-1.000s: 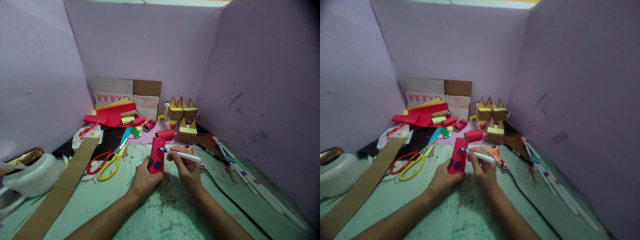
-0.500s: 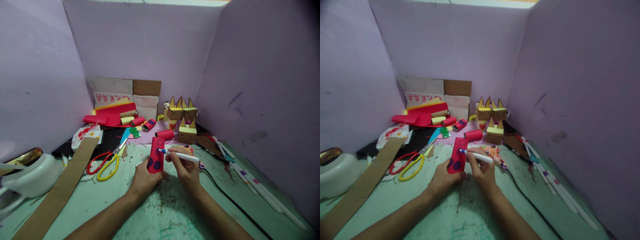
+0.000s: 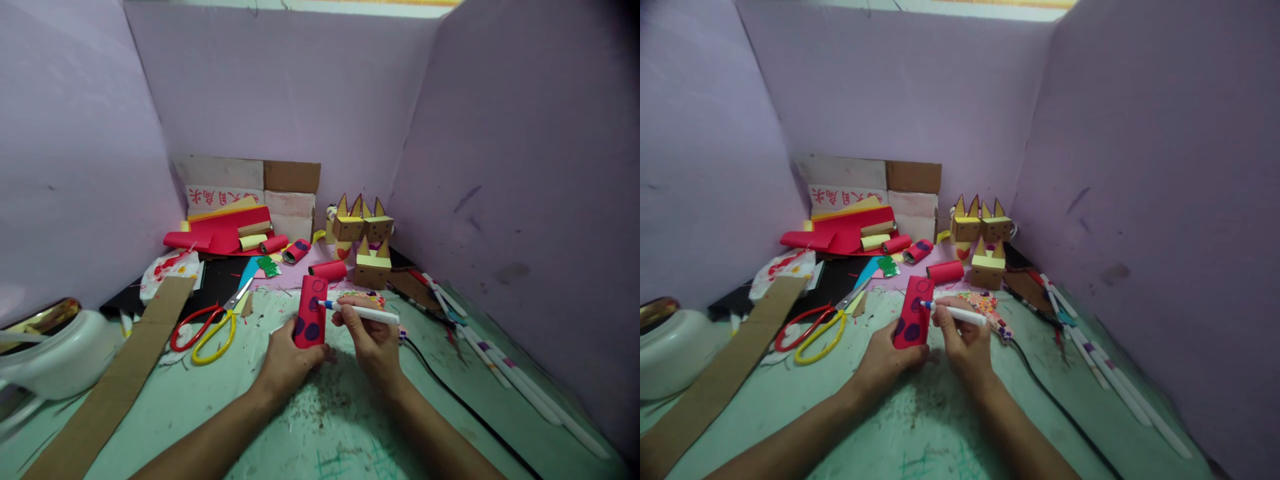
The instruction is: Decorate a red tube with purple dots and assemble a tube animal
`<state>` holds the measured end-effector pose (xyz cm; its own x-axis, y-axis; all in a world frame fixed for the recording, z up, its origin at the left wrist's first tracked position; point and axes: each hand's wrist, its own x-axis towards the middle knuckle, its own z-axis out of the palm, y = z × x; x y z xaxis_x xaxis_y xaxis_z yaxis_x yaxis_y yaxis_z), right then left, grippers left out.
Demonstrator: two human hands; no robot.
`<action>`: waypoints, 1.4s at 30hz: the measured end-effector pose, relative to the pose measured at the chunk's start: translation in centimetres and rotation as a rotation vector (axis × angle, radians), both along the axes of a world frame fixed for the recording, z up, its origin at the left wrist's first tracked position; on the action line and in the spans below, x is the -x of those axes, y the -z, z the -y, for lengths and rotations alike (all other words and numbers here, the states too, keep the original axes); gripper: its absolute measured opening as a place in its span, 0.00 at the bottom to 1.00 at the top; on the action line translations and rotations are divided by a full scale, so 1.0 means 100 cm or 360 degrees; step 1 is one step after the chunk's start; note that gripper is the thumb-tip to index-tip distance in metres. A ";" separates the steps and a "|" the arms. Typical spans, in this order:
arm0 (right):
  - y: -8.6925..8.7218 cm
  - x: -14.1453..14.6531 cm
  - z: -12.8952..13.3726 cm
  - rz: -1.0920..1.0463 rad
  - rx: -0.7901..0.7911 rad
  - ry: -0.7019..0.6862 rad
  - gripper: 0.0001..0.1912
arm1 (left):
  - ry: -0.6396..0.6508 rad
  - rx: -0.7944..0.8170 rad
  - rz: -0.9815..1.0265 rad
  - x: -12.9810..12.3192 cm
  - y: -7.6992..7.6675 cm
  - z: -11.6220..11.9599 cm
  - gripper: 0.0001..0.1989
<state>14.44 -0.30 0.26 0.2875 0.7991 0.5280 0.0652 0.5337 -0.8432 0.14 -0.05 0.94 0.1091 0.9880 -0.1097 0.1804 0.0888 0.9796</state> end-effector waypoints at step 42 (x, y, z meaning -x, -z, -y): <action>0.003 -0.004 -0.001 0.0043 -0.0010 0.0052 0.11 | 0.0002 0.0014 -0.0028 0.000 0.001 -0.001 0.12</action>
<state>14.88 -0.21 -0.05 0.2988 0.7863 0.5408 0.1052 0.5361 -0.8376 0.09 0.04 0.85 0.1085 0.9868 -0.1204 0.1980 0.0972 0.9754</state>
